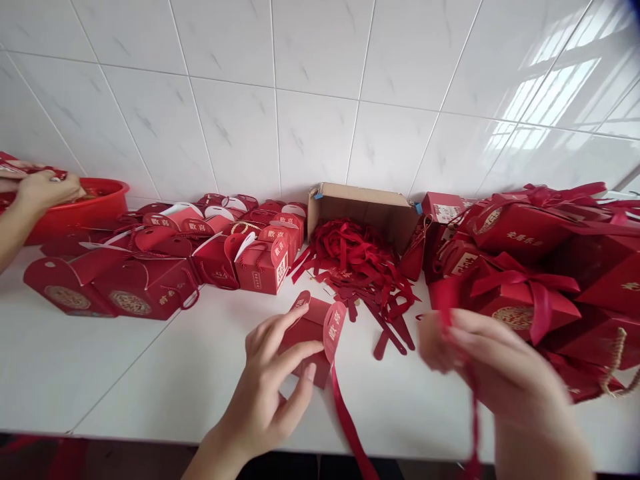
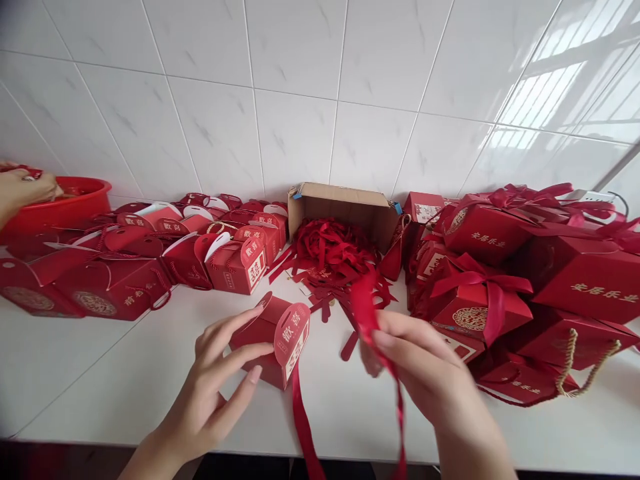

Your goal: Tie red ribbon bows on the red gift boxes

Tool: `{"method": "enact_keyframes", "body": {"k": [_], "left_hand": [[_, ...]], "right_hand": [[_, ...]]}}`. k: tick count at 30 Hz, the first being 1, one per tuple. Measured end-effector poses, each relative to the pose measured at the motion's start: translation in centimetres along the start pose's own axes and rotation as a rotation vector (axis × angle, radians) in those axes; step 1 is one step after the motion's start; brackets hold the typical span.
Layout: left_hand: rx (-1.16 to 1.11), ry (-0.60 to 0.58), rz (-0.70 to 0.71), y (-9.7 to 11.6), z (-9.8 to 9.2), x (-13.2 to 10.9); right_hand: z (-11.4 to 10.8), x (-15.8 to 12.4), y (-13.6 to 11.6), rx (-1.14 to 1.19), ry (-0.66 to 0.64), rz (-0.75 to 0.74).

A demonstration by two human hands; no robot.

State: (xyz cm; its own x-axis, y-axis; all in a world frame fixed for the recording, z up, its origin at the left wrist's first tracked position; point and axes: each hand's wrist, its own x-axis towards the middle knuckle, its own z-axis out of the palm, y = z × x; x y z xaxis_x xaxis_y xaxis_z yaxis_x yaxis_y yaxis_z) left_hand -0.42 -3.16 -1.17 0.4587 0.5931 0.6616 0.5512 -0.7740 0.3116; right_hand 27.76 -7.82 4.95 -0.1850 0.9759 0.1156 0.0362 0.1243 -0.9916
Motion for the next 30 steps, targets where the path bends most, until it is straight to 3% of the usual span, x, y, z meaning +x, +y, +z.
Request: {"method": "enact_keyframes", "body": {"k": [4, 8, 16, 30], "left_hand": [[-0.068, 0.016, -0.049, -0.4, -0.7, 1.1], [-0.039, -0.03, -0.037, -0.5, -0.8, 2.5], [0.066, -0.009, -0.063, -0.7, 0.0, 3.9], [0.031, -0.024, -0.081, -0.8, 1.1, 3.8]], "right_hand": [[1.9, 2.9, 2.5, 0.284, -0.201, 0.185], [2.6, 3.6, 3.6, 0.399, -0.289, 0.31], [2.2, 4.2, 2.8, 0.384, -0.281, 0.463], [2.3, 5.9, -0.1, 0.202, -0.263, 0.472]]}}
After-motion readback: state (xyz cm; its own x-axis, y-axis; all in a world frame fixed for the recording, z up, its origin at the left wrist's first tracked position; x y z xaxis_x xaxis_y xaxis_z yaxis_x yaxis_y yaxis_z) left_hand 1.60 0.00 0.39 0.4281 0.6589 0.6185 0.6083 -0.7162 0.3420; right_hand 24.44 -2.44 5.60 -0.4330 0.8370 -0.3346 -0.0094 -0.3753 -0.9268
